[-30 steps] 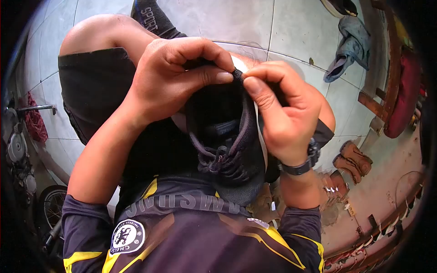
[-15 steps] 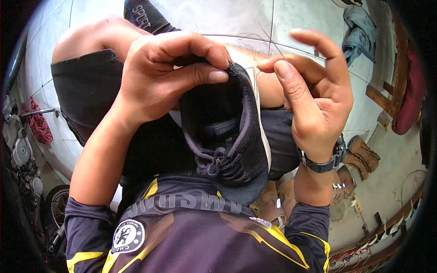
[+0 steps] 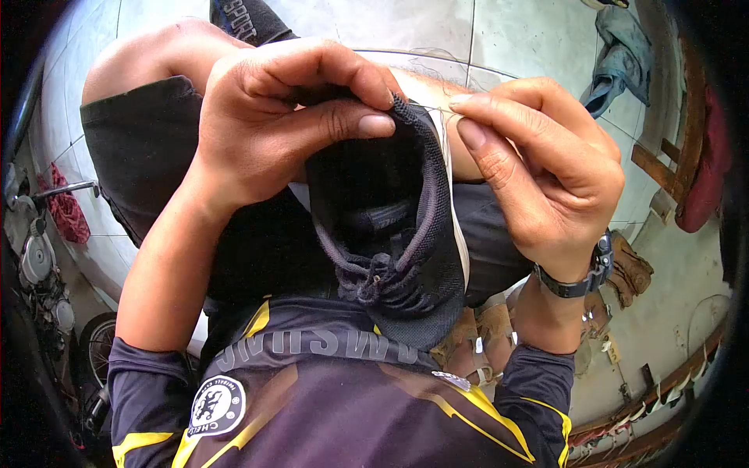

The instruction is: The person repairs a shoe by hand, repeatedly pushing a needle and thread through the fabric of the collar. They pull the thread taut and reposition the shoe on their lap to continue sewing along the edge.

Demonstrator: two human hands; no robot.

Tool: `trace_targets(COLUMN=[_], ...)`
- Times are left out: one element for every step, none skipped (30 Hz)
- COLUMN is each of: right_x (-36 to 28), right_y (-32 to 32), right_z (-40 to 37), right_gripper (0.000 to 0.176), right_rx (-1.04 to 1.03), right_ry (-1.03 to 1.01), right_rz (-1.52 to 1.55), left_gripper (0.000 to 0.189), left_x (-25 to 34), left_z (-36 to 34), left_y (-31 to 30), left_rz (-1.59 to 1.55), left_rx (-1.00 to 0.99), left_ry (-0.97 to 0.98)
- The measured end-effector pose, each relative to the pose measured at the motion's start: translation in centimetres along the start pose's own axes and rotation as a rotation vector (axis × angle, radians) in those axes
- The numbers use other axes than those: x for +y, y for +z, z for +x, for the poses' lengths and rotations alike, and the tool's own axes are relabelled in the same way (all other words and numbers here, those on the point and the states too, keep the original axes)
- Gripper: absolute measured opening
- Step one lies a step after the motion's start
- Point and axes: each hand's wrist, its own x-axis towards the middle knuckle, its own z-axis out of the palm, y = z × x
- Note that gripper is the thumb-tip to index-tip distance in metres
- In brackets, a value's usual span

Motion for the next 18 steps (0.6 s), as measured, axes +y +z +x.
trace_targets(right_x=[0.1,0.29,0.31,0.34,0.28,0.2,0.12,0.02,0.01,0.0,0.06,0.12,0.18,0.27,0.31,0.35,0.37,0.39], right_y=[-0.09,-0.25,-0.33,-0.41,-0.48,-0.54,-0.6,-0.65,-0.64,-0.62,-0.57,-0.53,-0.49,-0.48,-0.48,-0.49,-0.47,-0.47], right_z=[0.08,0.18,0.25,0.32,0.38,0.42,0.47,0.53,0.55,0.57,0.56,0.55,0.55,0.56,0.57,0.58,0.6,0.63], right_gripper=[0.022,0.024,0.024,0.025,0.025,0.025,0.024,0.024,0.024,0.024,0.024,0.024,0.023,0.024,0.024,0.024,0.024,0.024], right_rx=[-0.006,-0.025,-0.036,-0.046,-0.053,-0.058,-0.063,-0.067,-0.069,-0.072,-0.064,-0.061,-0.057,-0.062,-0.065,-0.068,-0.07,-0.072], right_ry=[-0.021,-0.058,-0.076,-0.095,-0.095,-0.095,-0.094,-0.094,-0.093,-0.093,-0.087,-0.084,-0.081,-0.09,-0.095,-0.099,-0.098,-0.097], right_rz=[-0.012,-0.018,-0.021,-0.023,-0.039,-0.047,-0.055,-0.069,-0.077,-0.084,-0.082,-0.081,-0.081,-0.077,-0.075,-0.073,-0.073,-0.073], left_gripper=[0.017,0.017,0.017,0.017,0.017,0.017,0.017,0.017,0.016,0.016,0.016,0.016,0.016,0.016,0.017,0.017,0.017,0.016], left_x=[-0.09,-0.2,-0.31,-0.38,-0.42,-0.41,-0.4,-0.38,-0.34,-0.33,-0.35,-0.39,-0.4,-0.45,-0.53,-0.56,-0.58,-0.59], left_z=[0.01,0.01,-0.01,-0.04,-0.05,-0.03,-0.01,-0.01,-0.03,-0.05,-0.08,-0.12,-0.13,-0.13,-0.13,-0.1,-0.08,-0.07], left_y=[-0.03,-0.05,-0.07,-0.08,-0.09,-0.09,-0.07,-0.03,0.02,0.04,0.03,0.0,-0.02,-0.03,-0.04,-0.03,-0.05,-0.05], left_rz=[0.001,-0.001,-0.016,-0.031,-0.033,-0.034,-0.035,-0.036,-0.018,0.0,-0.001,-0.008,-0.016,-0.016,-0.018,-0.021,-0.021,-0.012], left_rx=[-0.008,-0.006,-0.006,-0.005,-0.004,-0.003,-0.003,-0.001,0.004,0.009,0.009,0.008,0.008,0.008,0.004,0.001,0.001,0.001], left_ry=[0.013,0.011,0.01,0.009,0.008,0.012,0.015,0.015,0.018,0.02,0.02,0.017,0.013,0.014,0.026,0.038,0.038,0.041])
